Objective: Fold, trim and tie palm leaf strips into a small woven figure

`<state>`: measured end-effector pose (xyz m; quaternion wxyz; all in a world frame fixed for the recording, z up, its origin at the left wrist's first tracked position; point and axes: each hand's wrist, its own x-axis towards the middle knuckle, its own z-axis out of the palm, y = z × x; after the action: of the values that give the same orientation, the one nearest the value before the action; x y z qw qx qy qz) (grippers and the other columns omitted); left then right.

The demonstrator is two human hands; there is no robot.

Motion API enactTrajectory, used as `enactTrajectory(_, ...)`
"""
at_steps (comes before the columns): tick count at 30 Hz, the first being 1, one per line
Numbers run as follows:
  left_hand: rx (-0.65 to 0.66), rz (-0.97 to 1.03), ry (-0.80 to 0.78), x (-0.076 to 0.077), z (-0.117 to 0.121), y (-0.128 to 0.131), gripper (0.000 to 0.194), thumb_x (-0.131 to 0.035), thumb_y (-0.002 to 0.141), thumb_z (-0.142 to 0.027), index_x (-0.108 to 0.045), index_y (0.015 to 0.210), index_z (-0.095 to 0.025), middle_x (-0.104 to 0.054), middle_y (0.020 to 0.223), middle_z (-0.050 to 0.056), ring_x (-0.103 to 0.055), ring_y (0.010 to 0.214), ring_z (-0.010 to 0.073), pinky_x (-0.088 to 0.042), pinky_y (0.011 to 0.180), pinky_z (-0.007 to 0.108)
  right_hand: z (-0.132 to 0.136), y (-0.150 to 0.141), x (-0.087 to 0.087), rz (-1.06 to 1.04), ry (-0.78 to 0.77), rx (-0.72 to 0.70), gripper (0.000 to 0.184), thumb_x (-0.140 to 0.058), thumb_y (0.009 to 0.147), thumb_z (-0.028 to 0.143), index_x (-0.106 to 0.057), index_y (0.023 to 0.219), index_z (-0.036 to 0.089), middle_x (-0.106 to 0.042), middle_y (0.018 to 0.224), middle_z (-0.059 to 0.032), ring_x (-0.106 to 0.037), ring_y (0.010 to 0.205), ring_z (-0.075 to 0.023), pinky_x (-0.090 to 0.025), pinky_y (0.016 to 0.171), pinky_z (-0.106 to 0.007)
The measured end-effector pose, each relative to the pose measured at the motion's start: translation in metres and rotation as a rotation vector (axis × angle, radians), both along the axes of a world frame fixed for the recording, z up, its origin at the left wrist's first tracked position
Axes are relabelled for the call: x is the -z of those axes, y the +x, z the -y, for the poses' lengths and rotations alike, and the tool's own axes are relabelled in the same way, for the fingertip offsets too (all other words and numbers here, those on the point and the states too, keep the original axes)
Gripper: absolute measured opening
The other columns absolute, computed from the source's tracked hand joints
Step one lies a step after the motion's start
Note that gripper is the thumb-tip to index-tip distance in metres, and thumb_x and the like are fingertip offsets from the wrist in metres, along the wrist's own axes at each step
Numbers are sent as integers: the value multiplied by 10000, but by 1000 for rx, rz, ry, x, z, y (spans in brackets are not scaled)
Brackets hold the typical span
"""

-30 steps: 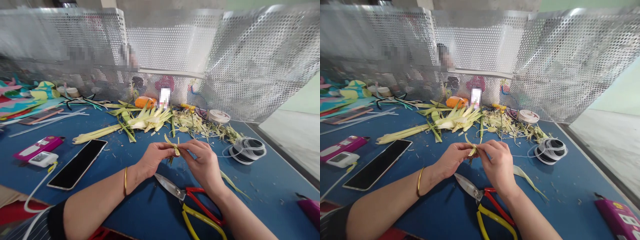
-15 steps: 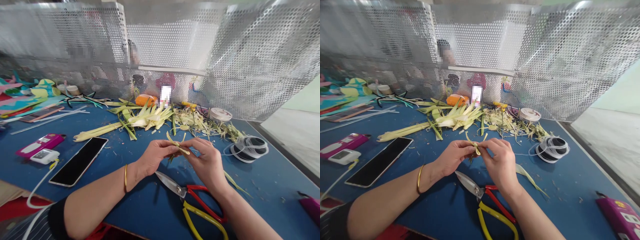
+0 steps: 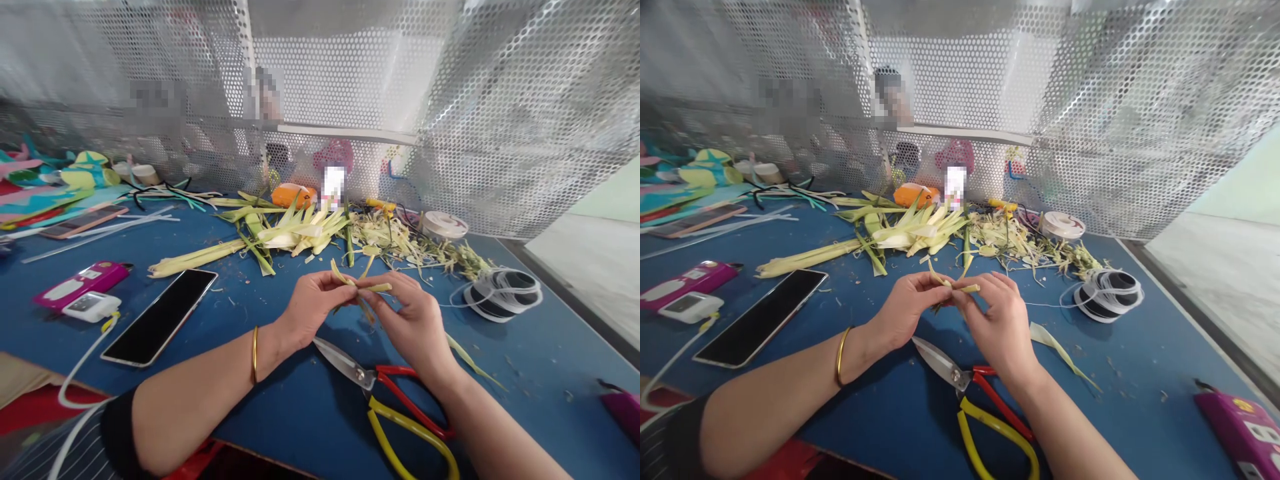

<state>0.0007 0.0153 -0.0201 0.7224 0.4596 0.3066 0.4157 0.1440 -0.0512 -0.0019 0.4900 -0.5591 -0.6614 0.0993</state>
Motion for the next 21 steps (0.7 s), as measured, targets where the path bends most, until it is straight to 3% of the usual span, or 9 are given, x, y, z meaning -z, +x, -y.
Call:
enactTrajectory(7, 120, -72, -5, -2, -1, -2, 195, -818, 617, -286, -711, 696, -144, -660, 647, 8, -578, 607, 111, -459, 682, 280, -4, 1, 2, -371, -194, 90, 135, -727, 739, 325, -663, 719, 208, -711, 713, -5, -654, 703, -184, -493, 689, -306)
enactTrajectory(11, 208, -53, -52, -2, -2, -5, 232, -836, 608, -308, -713, 713, -142, -690, 698, 33, -623, 682, 139, -464, 720, 289, -8, 0, 5, -646, -231, 23, 337, -817, 622, 364, -641, 857, 201, -694, 699, 3, -646, 644, -175, -517, 656, -320)
enactTrajectory(14, 273, -60, -76, -2, -2, -5, 264, -838, 627, -328, -717, 753, -130, -697, 722, 47, -629, 699, 145, -468, 724, 291, -9, 0, 5, -684, -289, -57, 245, -793, 648, 364, -669, 774, 195, -670, 649, 12, -620, 601, -157, -515, 629, -307)
enactTrajectory(18, 292, -2, -111, -2, 0, -3, 304, -795, 710, -387, -701, 870, -146, -703, 793, 48, -647, 739, 157, -486, 718, 296, -8, 1, 4, -721, -257, -46, 173, -782, 655, 322, -670, 689, 194, -653, 610, 18, -587, 559, -136, -492, 569, -273)
enactTrajectory(21, 289, 58, -151, -1, 2, -2, 260, -770, 750, -375, -669, 854, -158, -692, 801, 30, -645, 722, 146, -506, 712, 299, -9, 2, 5, -733, -261, -52, 151, -779, 659, 299, -679, 693, 193, -669, 626, 13, -600, 572, -139, -500, 578, -269)
